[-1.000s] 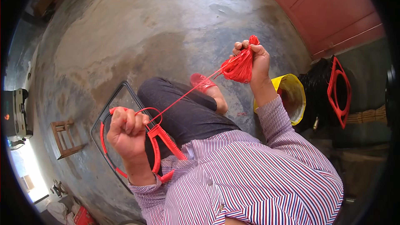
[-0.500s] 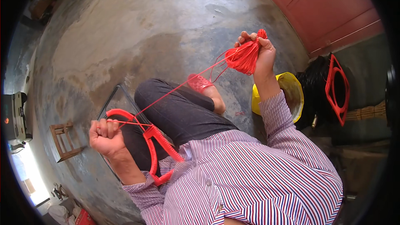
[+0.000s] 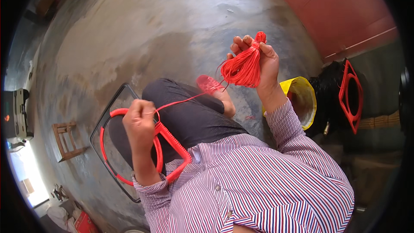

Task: Wrapping a black circular/square furniture frame with red plastic twine.

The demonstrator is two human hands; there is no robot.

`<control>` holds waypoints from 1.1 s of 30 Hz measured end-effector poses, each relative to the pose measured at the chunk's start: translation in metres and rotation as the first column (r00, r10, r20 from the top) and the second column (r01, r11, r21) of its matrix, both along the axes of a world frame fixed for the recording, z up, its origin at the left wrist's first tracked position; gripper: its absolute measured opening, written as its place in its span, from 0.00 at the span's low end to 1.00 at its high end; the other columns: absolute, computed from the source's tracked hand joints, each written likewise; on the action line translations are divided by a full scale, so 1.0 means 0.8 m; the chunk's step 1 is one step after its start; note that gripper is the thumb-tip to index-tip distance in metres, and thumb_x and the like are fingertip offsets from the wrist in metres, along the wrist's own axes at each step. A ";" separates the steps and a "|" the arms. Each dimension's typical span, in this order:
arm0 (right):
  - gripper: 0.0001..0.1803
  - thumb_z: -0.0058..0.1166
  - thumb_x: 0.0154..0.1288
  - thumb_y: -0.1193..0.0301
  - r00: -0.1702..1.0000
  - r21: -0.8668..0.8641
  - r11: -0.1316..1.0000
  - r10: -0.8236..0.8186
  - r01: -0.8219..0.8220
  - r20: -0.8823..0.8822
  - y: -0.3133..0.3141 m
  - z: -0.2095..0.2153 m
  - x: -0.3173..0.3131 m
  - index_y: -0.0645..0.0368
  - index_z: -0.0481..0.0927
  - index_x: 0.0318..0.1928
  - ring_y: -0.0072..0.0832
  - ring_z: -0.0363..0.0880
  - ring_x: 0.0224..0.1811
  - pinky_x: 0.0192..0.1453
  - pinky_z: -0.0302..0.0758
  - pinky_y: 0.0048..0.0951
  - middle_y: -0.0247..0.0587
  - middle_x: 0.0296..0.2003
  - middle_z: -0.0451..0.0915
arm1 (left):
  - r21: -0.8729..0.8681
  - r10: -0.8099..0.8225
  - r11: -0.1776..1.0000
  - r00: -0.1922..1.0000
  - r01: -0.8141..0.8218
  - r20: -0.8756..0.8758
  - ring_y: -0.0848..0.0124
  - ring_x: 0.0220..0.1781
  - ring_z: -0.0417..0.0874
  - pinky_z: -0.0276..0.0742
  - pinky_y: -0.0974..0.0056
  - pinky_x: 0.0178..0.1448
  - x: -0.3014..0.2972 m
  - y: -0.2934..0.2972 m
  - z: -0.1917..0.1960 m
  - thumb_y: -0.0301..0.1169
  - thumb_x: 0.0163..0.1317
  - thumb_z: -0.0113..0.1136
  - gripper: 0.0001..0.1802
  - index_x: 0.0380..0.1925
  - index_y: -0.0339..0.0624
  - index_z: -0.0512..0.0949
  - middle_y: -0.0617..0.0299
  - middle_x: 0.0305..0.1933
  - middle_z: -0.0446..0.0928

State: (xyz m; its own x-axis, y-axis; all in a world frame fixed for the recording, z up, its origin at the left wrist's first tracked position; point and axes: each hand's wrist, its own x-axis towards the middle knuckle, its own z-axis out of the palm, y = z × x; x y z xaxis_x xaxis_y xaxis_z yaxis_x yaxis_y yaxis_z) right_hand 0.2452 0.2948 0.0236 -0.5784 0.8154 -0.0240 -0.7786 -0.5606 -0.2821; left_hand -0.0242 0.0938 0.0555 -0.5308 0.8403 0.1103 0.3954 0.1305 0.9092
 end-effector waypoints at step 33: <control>0.14 0.52 0.71 0.62 0.928 0.115 0.953 -0.298 0.278 0.225 0.150 -0.052 0.173 0.59 0.79 0.35 0.42 0.84 0.40 0.54 0.77 0.48 0.52 0.40 0.84 | 0.205 0.068 0.969 0.949 -0.136 0.308 0.83 0.22 0.62 0.57 0.75 0.26 -0.008 -0.007 -0.023 0.25 0.71 0.56 0.09 0.29 0.41 0.72 0.71 0.24 0.65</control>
